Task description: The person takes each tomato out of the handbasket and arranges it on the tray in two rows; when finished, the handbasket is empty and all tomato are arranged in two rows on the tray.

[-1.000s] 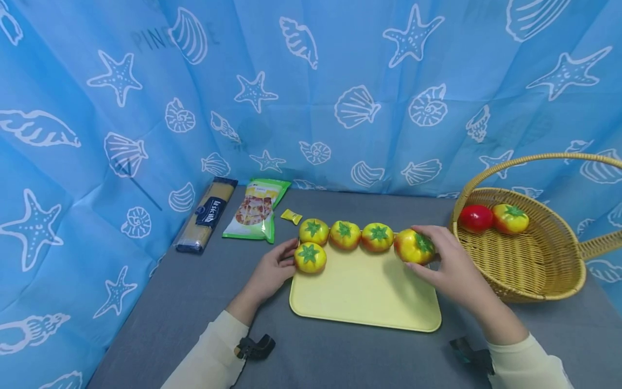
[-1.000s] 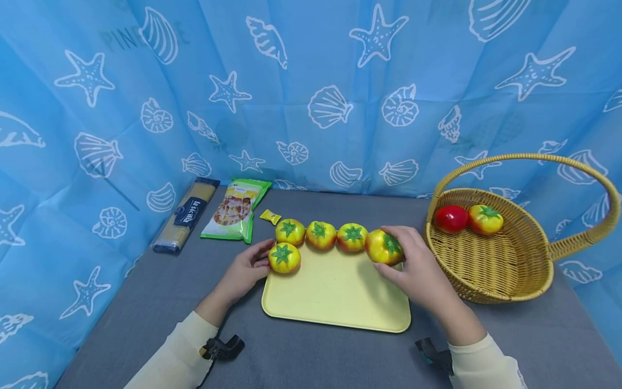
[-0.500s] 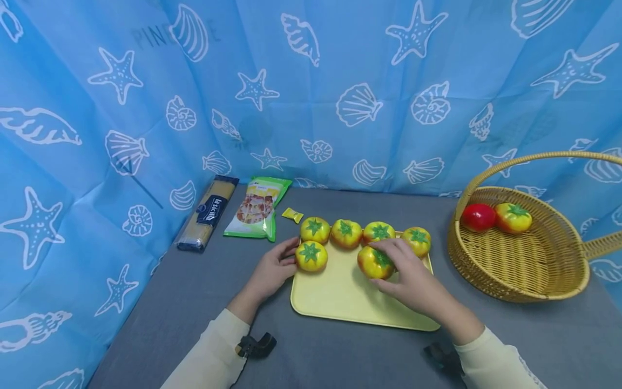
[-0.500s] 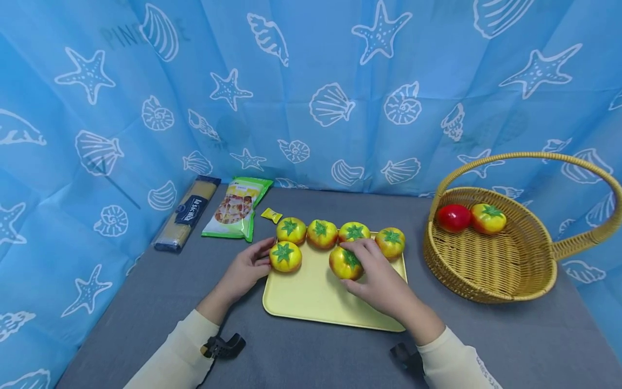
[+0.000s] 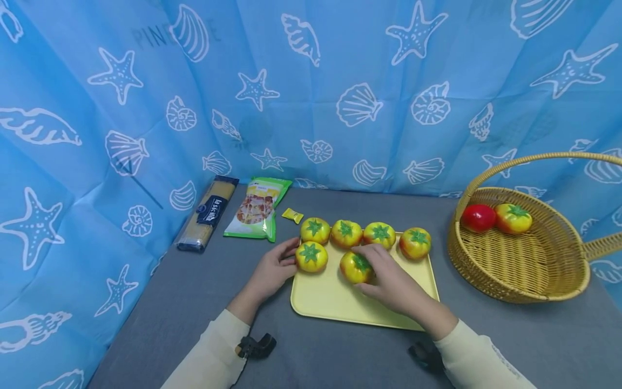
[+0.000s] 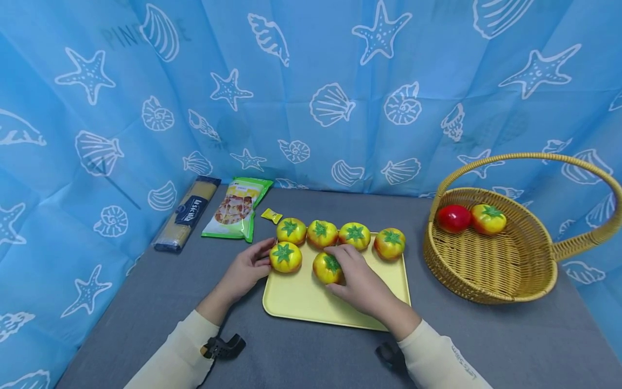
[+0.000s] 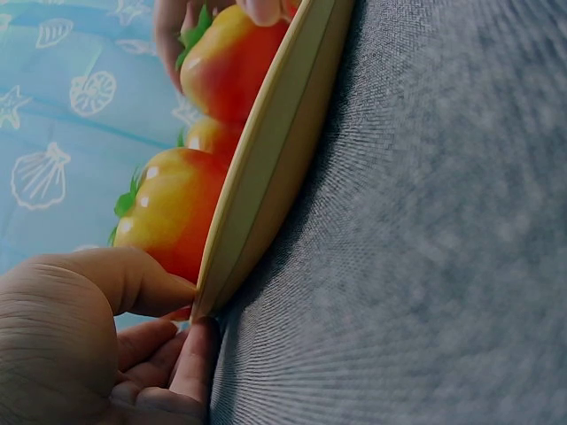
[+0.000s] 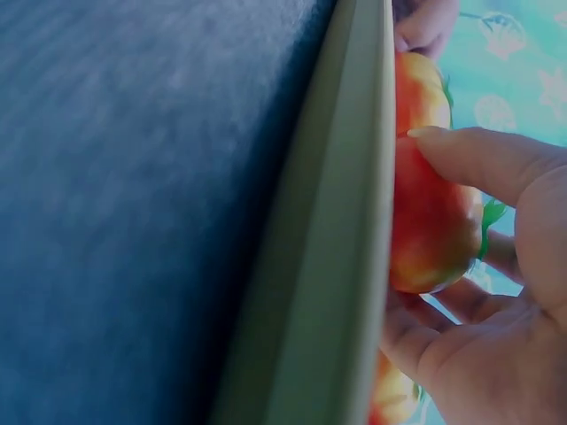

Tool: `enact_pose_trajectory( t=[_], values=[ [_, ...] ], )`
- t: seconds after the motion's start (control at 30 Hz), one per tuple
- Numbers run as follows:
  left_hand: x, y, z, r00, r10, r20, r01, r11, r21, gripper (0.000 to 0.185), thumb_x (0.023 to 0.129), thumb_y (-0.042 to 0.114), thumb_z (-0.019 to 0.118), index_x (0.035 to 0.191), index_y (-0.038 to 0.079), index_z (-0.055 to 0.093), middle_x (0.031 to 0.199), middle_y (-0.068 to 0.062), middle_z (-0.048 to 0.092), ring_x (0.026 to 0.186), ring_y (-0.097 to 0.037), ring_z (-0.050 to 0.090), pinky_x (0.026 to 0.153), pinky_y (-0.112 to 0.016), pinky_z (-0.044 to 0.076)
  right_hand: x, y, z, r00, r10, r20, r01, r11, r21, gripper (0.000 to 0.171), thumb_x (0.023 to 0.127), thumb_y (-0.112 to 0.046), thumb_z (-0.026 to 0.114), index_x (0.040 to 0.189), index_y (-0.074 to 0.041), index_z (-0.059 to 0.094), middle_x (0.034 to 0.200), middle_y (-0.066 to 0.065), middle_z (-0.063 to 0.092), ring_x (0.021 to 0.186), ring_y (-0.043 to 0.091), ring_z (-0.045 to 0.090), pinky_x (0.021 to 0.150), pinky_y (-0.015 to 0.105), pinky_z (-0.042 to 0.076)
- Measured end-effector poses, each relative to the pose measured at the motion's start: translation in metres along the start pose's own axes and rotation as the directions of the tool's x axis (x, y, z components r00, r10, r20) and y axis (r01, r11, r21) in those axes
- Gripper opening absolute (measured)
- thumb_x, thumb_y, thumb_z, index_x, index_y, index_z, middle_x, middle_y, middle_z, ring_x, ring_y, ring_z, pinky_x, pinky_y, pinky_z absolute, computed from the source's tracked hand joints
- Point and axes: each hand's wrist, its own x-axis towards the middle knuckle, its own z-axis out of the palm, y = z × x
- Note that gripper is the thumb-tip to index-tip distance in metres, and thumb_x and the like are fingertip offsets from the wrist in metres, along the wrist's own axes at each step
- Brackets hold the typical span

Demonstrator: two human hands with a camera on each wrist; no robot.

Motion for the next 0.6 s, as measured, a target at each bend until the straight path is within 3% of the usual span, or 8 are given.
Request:
enact_pose_trajectory(
  t=[0.27, 0.6],
  values=[
    [0.0, 0.001, 0.0, 1.0, -0.004, 0.005, 0.004, 1.0, 0.002, 0.075, 0.092, -0.002, 0.066, 0.163, -0.001, 0.045, 0.162, -0.017, 0.05, 0.138, -0.033, 0.058, 0.109, -0.039, 0.055, 0.008, -0.002, 0.006, 1.0, -0.018, -0.025, 0.017, 1.0, -0.017, 0.062, 0.085, -0.002, 0.092, 0.139, -0.001, 0.064, 0.132, 0.013, 0.057, 0.122, 0.031, 0.057, 0.104, 0.051, 0.055],
    [-0.001, 0.002, 0.0, 1.0, -0.002, 0.005, 0.002, 1.0, 0.001, 0.075, 0.092, -0.002, 0.066, 0.164, -0.001, 0.045, 0.163, -0.017, 0.05, 0.139, -0.032, 0.058, 0.109, -0.039, 0.055, 0.012, -0.002, 0.01, 0.999, -0.008, -0.042, 0.008, 1.0, -0.009, 0.061, 0.085, 0.0, 0.091, 0.14, -0.004, 0.066, 0.133, 0.014, 0.055, 0.123, 0.032, 0.056, 0.104, 0.052, 0.054]
  ],
)
